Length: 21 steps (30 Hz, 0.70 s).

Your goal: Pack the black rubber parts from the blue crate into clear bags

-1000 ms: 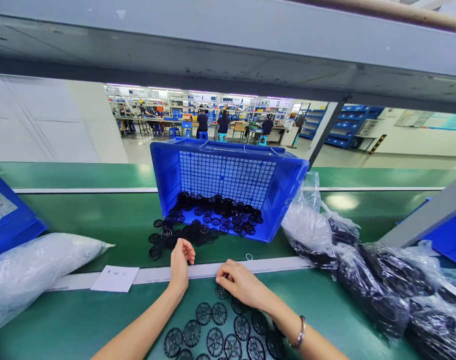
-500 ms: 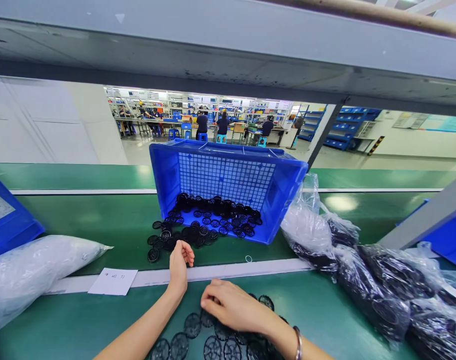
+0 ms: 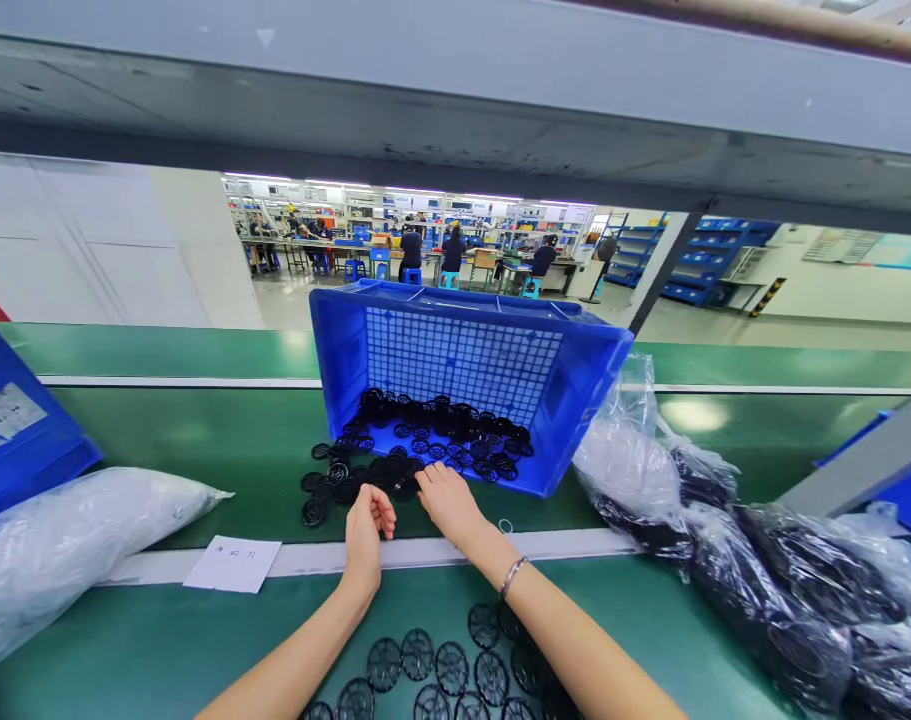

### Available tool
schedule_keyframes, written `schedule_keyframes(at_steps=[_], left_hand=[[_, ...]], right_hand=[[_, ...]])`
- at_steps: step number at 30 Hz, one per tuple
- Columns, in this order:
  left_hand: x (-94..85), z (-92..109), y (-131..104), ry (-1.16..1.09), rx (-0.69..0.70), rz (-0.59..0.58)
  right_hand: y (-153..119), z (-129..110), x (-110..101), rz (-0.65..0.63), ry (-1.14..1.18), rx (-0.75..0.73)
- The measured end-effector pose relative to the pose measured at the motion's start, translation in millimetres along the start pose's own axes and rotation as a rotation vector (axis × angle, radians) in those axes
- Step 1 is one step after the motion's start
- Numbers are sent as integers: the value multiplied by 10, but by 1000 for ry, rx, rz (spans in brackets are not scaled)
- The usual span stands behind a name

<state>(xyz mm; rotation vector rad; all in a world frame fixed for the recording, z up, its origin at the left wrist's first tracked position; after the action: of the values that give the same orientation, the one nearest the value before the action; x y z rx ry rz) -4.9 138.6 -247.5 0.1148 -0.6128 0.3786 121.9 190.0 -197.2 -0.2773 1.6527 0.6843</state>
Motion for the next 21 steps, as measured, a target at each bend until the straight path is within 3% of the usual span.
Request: schedule_keyframes(at_steps=[5,9,11,21], left_hand=[[-7,5,-5,-6,0,2],[-14,1,-1,-11,7,3],[-18,-2,1,-15,11,1],[-19,34,13,-36,6,6]], right_hand=[[-253,74,-147,2,135,86],[-644,3,-87,-338,606,94],[-820,-51,-92,-419,668,74],[-960,-95,-374,-311,488,1]])
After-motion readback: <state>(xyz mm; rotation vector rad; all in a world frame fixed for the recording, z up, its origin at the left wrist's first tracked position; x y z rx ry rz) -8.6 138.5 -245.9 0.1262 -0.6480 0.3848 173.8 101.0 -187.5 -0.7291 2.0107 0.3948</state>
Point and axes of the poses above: each hand's wrist, its own y-axis towards the middle knuckle, its own x-axis out of the palm, z = x × y, the point moved 6 cm from there along y, towards the middle knuckle, and after that the axes turned 11 degrees about -y, right-handed, at the moved point
